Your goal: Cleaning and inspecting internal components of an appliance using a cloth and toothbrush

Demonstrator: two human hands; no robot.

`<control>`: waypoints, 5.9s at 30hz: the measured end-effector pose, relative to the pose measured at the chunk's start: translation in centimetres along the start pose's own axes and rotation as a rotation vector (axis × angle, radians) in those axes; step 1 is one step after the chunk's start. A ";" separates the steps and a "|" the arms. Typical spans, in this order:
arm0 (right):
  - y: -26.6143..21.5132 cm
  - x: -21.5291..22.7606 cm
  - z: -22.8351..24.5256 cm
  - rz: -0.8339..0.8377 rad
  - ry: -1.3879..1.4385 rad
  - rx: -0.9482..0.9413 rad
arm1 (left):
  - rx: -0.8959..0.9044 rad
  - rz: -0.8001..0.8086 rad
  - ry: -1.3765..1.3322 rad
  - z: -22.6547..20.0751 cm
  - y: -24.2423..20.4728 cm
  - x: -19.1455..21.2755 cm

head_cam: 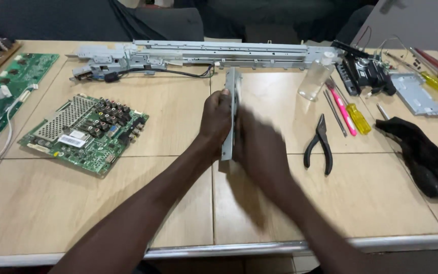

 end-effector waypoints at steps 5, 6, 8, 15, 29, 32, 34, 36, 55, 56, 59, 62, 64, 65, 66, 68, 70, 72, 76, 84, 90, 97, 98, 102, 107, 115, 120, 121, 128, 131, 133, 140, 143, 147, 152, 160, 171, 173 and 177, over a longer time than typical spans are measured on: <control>-9.0 -0.6 -0.6 0.081 -0.059 -0.042 | -0.068 -0.093 0.116 1.7 2.1 1.1; -9.6 -0.4 -1.5 0.108 -0.088 -0.099 | -0.144 -0.085 0.148 2.0 2.0 0.5; -4.3 -0.2 -0.8 -0.034 -0.088 0.023 | -0.065 -0.025 0.044 -0.4 0.4 0.2; 4.3 0.7 -0.6 -0.199 -0.153 0.041 | -0.119 0.054 0.006 2.3 2.2 -0.3; -7.6 -1.8 0.0 -0.132 -0.183 0.038 | -0.017 -0.033 -0.118 -0.9 0.5 0.4; -13.3 -3.4 -1.9 0.118 -0.216 -0.122 | -0.038 -0.074 -0.058 0.0 1.8 1.0; -16.7 -3.8 -4.8 0.359 -0.187 -0.283 | 0.005 -0.108 -0.055 -0.2 1.4 1.4; -19.0 -2.6 -9.6 0.575 -0.245 -0.535 | 0.038 -0.095 -0.091 -2.0 0.5 1.4; -11.2 0.5 -0.7 -0.216 0.055 0.092 | 0.112 -0.074 -0.279 -3.2 -0.6 -0.2; -12.5 -0.2 -1.4 -0.172 0.045 0.053 | 0.166 -0.130 -0.313 -2.5 -0.7 0.2; -14.4 -0.6 -1.9 -0.196 -0.022 0.003 | 0.224 -0.203 -0.331 -1.5 -0.7 0.6; -11.6 -0.3 -1.2 -0.274 -0.078 0.037 | 0.195 -0.156 -0.273 -1.4 -1.1 0.5; -9.0 0.7 -0.4 -0.301 -0.096 0.095 | 0.142 -0.088 -0.258 -2.2 -1.6 -0.8; -7.9 1.2 0.1 -0.288 -0.089 0.093 | 0.132 -0.058 -0.263 -2.7 -1.9 -1.4; -6.4 1.6 1.2 -0.276 -0.068 0.110 | 0.108 -0.043 -0.255 -3.6 -1.8 -0.9; -9.3 0.0 0.0 -0.114 -0.089 0.001 | 0.111 -0.051 -0.258 -2.8 -1.1 -0.8; -12.7 -2.8 -1.8 0.054 -0.116 -0.102 | 0.113 -0.069 -0.265 -3.0 -0.6 -0.5; -17.1 -2.8 -2.9 -0.205 -0.305 -0.089 | 0.224 -0.044 -0.262 -2.9 -1.6 -0.7; -10.4 -2.2 -2.8 0.021 -0.165 -0.038 | 0.174 -0.055 -0.267 -1.4 -1.7 -0.8; -1.9 2.2 1.0 -0.171 -0.089 0.023 | 0.040 0.044 -0.267 -1.3 -0.6 -0.9; -14.8 -4.1 -3.2 -0.151 -0.385 0.052 | 0.145 0.098 -0.489 -1.9 -2.3 -2.1; 4.4 3.7 -1.1 -0.330 -0.202 -0.022 | 0.060 0.136 -0.282 -1.4 -0.8 -2.1; 4.4 3.4 -0.9 -0.259 -0.159 -0.009 | 0.042 0.142 -0.229 -1.2 -0.6 -1.8; -5.4 0.1 -1.0 -0.063 -0.182 -0.049 | 0.129 0.110 -0.325 0.5 -0.5 -2.0; -10.1 -1.8 -0.9 0.012 -0.274 -0.004 | 0.132 0.083 -0.461 -1.5 -0.7 -1.8; 7.6 8.7 -4.6 -0.429 0.195 0.241 | 0.186 0.193 -0.341 -4.1 -1.8 -3.2; 5.3 10.7 -7.5 -0.331 0.502 0.410 | 0.222 0.265 -0.524 -3.1 -1.8 -3.9; 5.6 10.7 -8.2 -0.324 0.504 0.421 | 0.215 0.254 -0.523 -3.2 -1.7 -3.9; 5.9 11.0 -10.7 -0.329 0.551 0.244 | 0.158 0.257 -0.477 -3.2 -1.9 -3.0; 5.0 11.3 -9.6 -0.324 0.547 0.229 | 0.049 0.290 -0.399 -5.2 -2.3 -2.4; 4.4 10.6 -8.5 -0.304 0.570 0.230 | -0.006 0.307 -0.378 -5.9 -2.3 -2.2; 4.7 7.6 -6.9 -0.197 0.299 0.352 | -0.099 0.264 -0.219 -4.2 -0.7 -1.0; 4.1 6.4 -8.7 -0.150 0.297 0.330 | -0.043 0.274 -0.199 -5.1 -2.0 -0.9; 3.7 4.8 -7.6 0.074 0.303 0.385 | 0.236 0.305 -0.159 -6.2 -1.5 -1.8; 4.5 7.6 -6.1 -0.187 0.269 0.367 | 0.166 0.290 -0.293 -4.4 -1.1 -2.1; 7.7 7.3 -8.0 -0.236 0.196 0.314 | 0.164 0.366 -0.263 -3.6 -0.4 -2.6; 8.4 4.8 -7.2 -0.206 0.248 0.491 | -0.048 0.412 0.028 -7.7 -1.7 -2.0; 6.9 4.6 -7.2 -0.180 0.301 0.449 | -0.034 0.418 -0.005 -5.8 -2.1 -1.6; 5.3 4.9 -5.3 -0.081 0.385 0.429 | -0.011 0.340 -0.161 -5.2 -1.4 -1.1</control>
Point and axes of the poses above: each hand's wrist, its own y-axis towards the middle knuckle, its own x-axis out of the back of the hand, z = x × y, the point moved 10 cm from there along y, towards the middle knuckle, and after that the axes turned 9 degrees about -x, right-handed, at the moved point
